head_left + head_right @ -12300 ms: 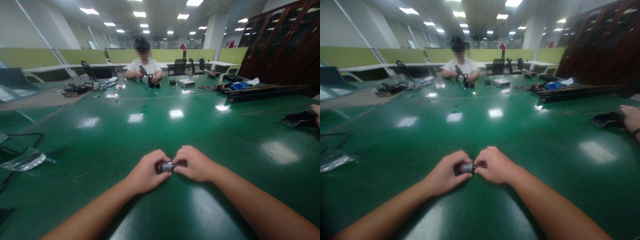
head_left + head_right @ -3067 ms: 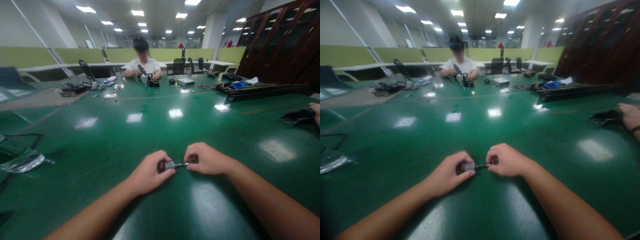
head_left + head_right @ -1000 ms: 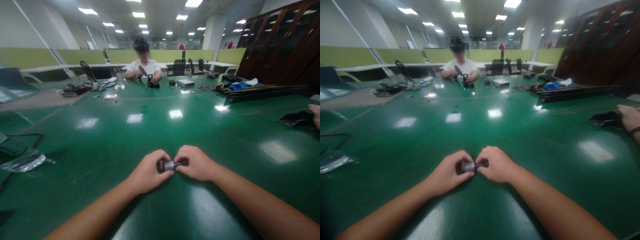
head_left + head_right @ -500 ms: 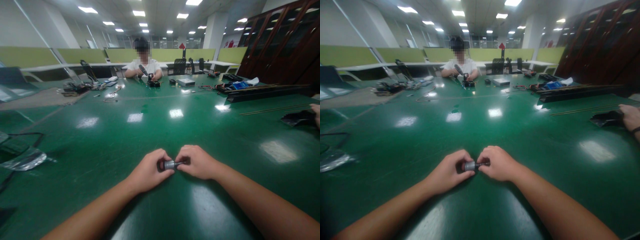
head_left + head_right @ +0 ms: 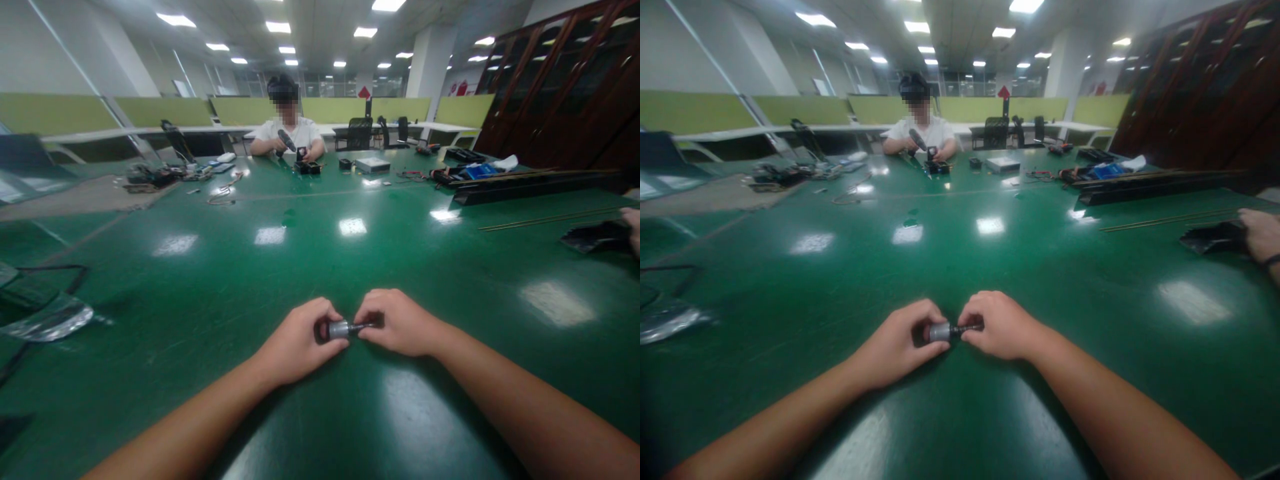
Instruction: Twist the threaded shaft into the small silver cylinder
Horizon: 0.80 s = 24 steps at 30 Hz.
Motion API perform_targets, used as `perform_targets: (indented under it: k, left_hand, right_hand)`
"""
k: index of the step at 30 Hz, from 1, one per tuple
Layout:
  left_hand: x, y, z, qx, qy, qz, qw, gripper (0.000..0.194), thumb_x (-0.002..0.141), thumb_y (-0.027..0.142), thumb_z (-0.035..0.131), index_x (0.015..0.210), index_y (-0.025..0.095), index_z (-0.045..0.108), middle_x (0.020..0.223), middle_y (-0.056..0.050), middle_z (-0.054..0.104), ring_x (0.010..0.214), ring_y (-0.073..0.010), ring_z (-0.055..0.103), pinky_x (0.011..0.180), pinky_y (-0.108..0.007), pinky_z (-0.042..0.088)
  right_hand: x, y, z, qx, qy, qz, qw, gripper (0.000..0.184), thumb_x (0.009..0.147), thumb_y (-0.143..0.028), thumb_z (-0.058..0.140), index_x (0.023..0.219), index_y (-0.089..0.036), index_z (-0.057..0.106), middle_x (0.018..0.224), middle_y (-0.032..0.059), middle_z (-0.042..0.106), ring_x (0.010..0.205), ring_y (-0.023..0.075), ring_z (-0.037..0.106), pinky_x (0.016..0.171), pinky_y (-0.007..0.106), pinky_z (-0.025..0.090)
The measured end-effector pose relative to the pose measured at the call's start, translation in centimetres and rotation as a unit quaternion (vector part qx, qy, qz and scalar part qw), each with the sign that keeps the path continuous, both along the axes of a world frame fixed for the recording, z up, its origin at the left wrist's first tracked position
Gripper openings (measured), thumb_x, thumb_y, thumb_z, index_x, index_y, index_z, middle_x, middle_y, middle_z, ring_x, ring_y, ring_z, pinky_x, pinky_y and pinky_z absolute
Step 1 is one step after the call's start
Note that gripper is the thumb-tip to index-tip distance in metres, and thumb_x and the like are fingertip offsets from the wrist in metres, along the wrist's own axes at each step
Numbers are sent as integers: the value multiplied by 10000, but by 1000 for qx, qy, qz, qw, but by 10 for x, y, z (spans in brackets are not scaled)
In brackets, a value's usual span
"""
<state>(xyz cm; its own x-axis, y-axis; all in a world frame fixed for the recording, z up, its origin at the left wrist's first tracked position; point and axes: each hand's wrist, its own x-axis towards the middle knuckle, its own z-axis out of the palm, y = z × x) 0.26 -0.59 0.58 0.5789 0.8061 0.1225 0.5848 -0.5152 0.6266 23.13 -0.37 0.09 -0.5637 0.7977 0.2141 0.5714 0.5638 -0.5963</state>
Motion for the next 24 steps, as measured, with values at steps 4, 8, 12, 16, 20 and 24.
perform_targets:
  k: [4, 8, 12, 16, 20, 24]
  left_hand:
    - [0, 0, 0, -7, 1, 2, 1000, 176, 782, 251, 720, 881, 174, 597, 814, 3, 590, 713, -154, 563, 643, -258, 418]
    - [0, 2, 0, -6, -1, 1, 1000, 170, 782, 241, 717, 881, 174, 595, 816, 2, 590, 712, -153, 562, 641, -257, 418]
    - [-1, 3, -2, -7, -1, 1, 1000, 173, 783, 245, 716, 883, 176, 593, 811, 4, 590, 707, -151, 563, 642, -256, 417]
    - [-1, 3, -2, -1, 3, 1, 1000, 173, 788, 259, 713, 882, 180, 591, 810, 4, 592, 707, -152, 557, 642, -256, 412]
    - [-1, 2, -2, -2, 4, -1, 1000, 171, 795, 264, 709, 888, 181, 592, 814, 4, 591, 709, -151, 558, 643, -255, 413]
    - [-1, 3, -2, -4, 6, -1, 1000, 178, 794, 270, 712, 895, 182, 594, 814, 4, 594, 705, -151, 560, 637, -255, 413]
  right_hand:
    - [1, 0, 0, -2, -3, -3, 1000, 97, 759, -167, 731, 853, -190, 736, 782, 11, 668, 744, 142, 582, 684, 248, 417]
    - [2, 0, 0, 4, -6, -4, 1000, 102, 751, -160, 735, 849, -191, 735, 775, 7, 666, 733, 139, 578, 682, 246, 414]
    - [3, 1, 1, 4, -9, -4, 1000, 102, 746, -154, 735, 842, -190, 730, 769, 5, 664, 727, 136, 577, 683, 243, 414]
    - [4, 1, 2, 2, -16, -8, 1000, 107, 743, -151, 732, 843, -190, 733, 774, 7, 666, 727, 137, 580, 694, 249, 417]
    - [6, 1, 3, 0, -22, -11, 1000, 105, 742, -155, 732, 841, -190, 734, 774, 6, 668, 730, 138, 582, 704, 254, 419]
    - [8, 1, 3, 0, -25, -8, 1000, 105, 742, -146, 725, 838, -188, 733, 773, 5, 668, 724, 136, 581, 696, 251, 417]
